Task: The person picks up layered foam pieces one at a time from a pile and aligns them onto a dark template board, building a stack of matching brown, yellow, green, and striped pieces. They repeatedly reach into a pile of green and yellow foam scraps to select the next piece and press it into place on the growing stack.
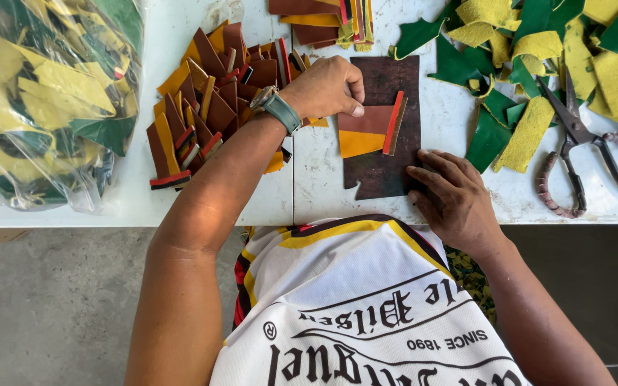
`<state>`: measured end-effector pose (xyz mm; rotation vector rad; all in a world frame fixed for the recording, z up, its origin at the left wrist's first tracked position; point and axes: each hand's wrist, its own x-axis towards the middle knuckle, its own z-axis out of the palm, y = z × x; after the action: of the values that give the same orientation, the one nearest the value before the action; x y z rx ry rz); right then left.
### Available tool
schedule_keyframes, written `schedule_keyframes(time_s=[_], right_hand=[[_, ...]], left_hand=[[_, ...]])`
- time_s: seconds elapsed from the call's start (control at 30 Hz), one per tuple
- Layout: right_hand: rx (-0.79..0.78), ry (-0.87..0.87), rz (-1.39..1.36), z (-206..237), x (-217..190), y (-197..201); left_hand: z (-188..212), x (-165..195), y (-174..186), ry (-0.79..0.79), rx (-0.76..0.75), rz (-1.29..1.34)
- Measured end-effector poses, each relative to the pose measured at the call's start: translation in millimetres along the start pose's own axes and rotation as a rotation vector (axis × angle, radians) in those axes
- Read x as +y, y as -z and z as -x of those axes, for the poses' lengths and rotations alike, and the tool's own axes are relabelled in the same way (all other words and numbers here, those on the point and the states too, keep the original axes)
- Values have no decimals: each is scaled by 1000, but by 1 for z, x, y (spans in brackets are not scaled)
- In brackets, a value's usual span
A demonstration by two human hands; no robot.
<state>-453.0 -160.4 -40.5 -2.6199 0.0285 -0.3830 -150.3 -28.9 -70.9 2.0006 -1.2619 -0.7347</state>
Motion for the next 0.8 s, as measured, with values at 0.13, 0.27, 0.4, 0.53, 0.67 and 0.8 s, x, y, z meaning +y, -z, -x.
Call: schedule_keyframes(time_s=[0.13, 0.27, 0.4, 0.53, 0.67, 0.8], right_hand=[[138, 76, 4, 6, -5, -5], [200, 123, 55, 12, -5, -6], [213, 110, 62, 12, -1, -6], [227, 100, 72, 13, -2, -7], [243, 104, 90, 14, -8, -10], [240, 97, 85, 11, -10, -11]], left_hand=[[5, 6, -4, -54, 78, -70], [13, 22, -15, -199, 272, -369], [34, 55, -46, -336, 272, -500], [72, 89, -112, -189, 122, -550], [87, 83, -133, -251, 280, -628], [88, 78, -123, -240, 242, -549]])
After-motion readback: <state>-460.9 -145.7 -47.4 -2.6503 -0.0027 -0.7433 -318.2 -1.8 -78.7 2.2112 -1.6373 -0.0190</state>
